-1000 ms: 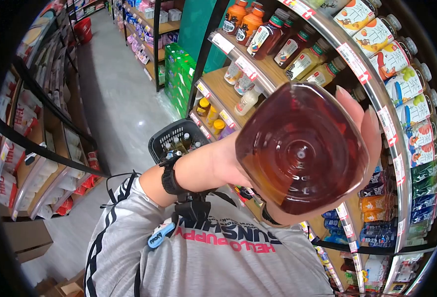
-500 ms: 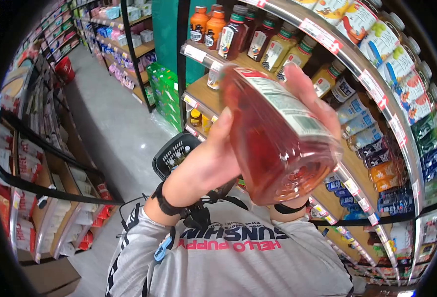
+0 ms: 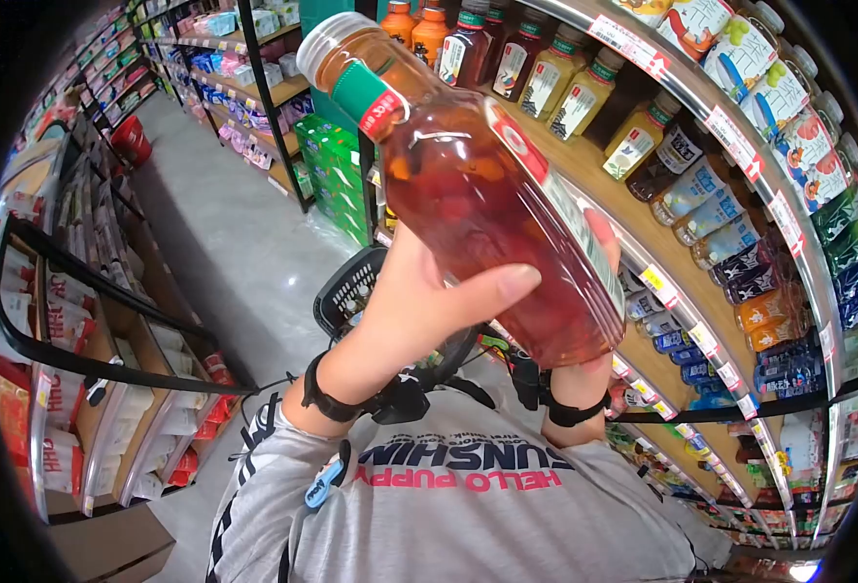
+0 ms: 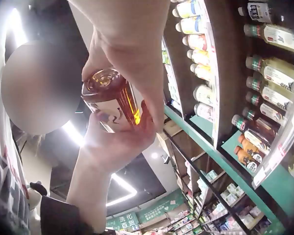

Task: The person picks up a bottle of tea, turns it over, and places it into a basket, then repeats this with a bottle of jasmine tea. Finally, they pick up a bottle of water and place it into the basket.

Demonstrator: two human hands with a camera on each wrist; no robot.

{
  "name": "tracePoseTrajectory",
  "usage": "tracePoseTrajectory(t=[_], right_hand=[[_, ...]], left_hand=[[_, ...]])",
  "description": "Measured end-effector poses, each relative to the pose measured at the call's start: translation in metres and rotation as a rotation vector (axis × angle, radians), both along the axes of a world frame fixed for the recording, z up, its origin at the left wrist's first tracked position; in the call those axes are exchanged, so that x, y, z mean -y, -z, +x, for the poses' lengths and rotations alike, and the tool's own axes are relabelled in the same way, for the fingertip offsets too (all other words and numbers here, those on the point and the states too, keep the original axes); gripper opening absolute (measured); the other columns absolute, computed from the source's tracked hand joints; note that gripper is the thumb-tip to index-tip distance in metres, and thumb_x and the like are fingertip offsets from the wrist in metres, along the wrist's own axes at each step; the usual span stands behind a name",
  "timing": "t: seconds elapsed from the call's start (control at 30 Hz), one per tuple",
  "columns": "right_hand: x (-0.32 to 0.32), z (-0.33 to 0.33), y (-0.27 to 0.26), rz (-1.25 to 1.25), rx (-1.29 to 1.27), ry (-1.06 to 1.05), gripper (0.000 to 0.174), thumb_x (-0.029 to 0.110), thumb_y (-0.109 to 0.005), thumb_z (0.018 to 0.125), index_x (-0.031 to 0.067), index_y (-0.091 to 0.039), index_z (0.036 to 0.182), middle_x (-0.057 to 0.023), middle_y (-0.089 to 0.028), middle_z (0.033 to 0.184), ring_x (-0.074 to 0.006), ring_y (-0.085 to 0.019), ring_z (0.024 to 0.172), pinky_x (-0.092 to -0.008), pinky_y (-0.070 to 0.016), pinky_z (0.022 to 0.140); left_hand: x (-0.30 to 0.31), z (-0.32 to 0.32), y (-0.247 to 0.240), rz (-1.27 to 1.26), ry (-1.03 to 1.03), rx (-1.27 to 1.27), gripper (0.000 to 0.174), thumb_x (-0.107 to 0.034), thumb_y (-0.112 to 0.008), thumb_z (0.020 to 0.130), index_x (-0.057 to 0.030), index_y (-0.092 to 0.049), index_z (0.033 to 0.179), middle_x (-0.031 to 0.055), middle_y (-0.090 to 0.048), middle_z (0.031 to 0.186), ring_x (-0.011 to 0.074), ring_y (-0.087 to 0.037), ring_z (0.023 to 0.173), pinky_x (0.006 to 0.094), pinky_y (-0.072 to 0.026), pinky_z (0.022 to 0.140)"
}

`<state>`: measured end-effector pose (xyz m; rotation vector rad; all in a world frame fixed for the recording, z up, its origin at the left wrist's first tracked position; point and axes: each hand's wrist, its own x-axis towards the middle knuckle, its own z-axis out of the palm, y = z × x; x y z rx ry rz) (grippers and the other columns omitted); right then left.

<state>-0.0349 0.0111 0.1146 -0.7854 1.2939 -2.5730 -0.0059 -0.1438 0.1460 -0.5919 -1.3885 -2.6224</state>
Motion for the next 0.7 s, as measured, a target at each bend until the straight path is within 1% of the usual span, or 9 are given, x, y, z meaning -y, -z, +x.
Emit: tracePoseTrajectory(t=[0.07,0.17,0.2,0.3,0.33,0.43,0.53,0.63,0.7], right_hand=[[-0.002,0.003,0.009,-0.002,-0.016,-0.016,0.123,0.026,-0.087,0.031,-0.0007,-0.022,0.131,-0.0149,-0.032,0.132,-0.0252,-0.033,0.122,-0.0368,-0.0246,0.1],[-0.003,0.011,0.02,0.006,-0.034,-0.044,0.119,0.023,-0.086,0.034,-0.0003,-0.021,0.131,-0.0143,-0.031,0.132,-0.0248,-0.032,0.122,-0.0369,-0.024,0.101],[-0.003,0.013,0.024,0.009,-0.042,-0.056,0.118,0.022,-0.086,0.035,-0.0001,-0.021,0.132,-0.0142,-0.031,0.132,-0.0247,-0.032,0.122,-0.0369,-0.0238,0.101],[-0.005,0.011,0.04,0.047,-0.156,-0.09,0.115,0.018,-0.085,0.038,0.0003,-0.021,0.132,-0.0136,-0.031,0.133,-0.0244,-0.032,0.123,-0.0371,-0.0233,0.101],[-0.003,0.004,0.046,0.08,-0.274,-0.081,0.112,0.013,-0.083,0.041,0.0014,-0.02,0.133,-0.0131,-0.03,0.134,-0.0251,-0.031,0.123,-0.037,-0.0235,0.101],[0.004,0.016,0.047,0.014,-0.115,-0.09,0.113,0.013,-0.082,0.041,0.0023,-0.019,0.133,-0.0136,-0.029,0.134,-0.0261,-0.031,0.123,-0.0381,-0.025,0.101],[0.009,0.017,0.05,-0.039,-0.125,-0.163,0.113,0.012,-0.081,0.041,0.0033,-0.017,0.134,-0.0141,-0.03,0.134,-0.0271,-0.032,0.123,-0.0392,-0.0265,0.1],[0.012,0.028,0.038,-0.006,0.089,-0.098,0.112,0.011,-0.08,0.042,0.0036,-0.017,0.134,-0.0139,-0.029,0.135,-0.0282,-0.032,0.123,-0.04,-0.0267,0.101],[0.011,0.028,0.043,-0.016,-0.014,-0.095,0.11,0.012,-0.08,0.044,0.0036,-0.016,0.133,-0.0149,-0.03,0.134,-0.028,-0.032,0.123,-0.0399,-0.0267,0.1]], left_hand=[[0.001,0.006,0.003,-0.018,-0.028,-0.007,0.067,-0.005,-0.069,0.068,-0.0011,-0.03,0.122,0.0093,-0.045,0.114,0.0173,-0.047,0.105,0.0326,-0.0388,0.09],[0.003,0.011,0.01,-0.048,-0.07,-0.125,0.071,-0.007,-0.072,0.065,0.0005,-0.03,0.121,0.0106,-0.044,0.115,0.0186,-0.046,0.106,0.0336,-0.0385,0.09],[0.002,0.016,0.004,-0.001,-0.037,-0.042,0.078,-0.009,-0.074,0.061,0.0011,-0.026,0.122,0.0123,-0.042,0.116,0.0201,-0.045,0.108,0.0346,-0.0381,0.091],[0.007,0.019,0.014,-0.181,-0.154,-0.072,0.088,-0.01,-0.076,0.059,-0.0001,-0.019,0.125,0.0137,-0.041,0.117,0.0214,-0.045,0.108,0.0346,-0.0383,0.092],[0.007,0.021,0.013,-0.214,-0.157,-0.025,0.093,-0.011,-0.077,0.058,-0.0008,-0.013,0.126,0.015,-0.04,0.117,0.0225,-0.045,0.109,0.0349,-0.0388,0.092],[0.004,0.024,0.016,-0.195,-0.181,-0.024,0.093,-0.01,-0.076,0.058,-0.0008,-0.013,0.125,0.0155,-0.04,0.117,0.0231,-0.046,0.109,0.0349,-0.0394,0.091],[0.004,0.025,0.021,-0.233,-0.217,-0.049,0.093,-0.012,-0.078,0.057,-0.0008,-0.014,0.124,0.0159,-0.04,0.117,0.0238,-0.045,0.11,0.0351,-0.0393,0.091],[0.005,0.026,0.026,-0.335,-0.237,-0.075,0.097,-0.014,-0.08,0.055,-0.0011,-0.013,0.124,0.0161,-0.04,0.117,0.0238,-0.045,0.11,0.0351,-0.0393,0.091],[0.004,0.029,0.026,-0.36,-0.285,-0.078,0.095,-0.015,-0.08,0.054,0.0007,-0.018,0.124,0.0153,-0.041,0.118,0.023,-0.046,0.109,0.0347,-0.0393,0.09]])
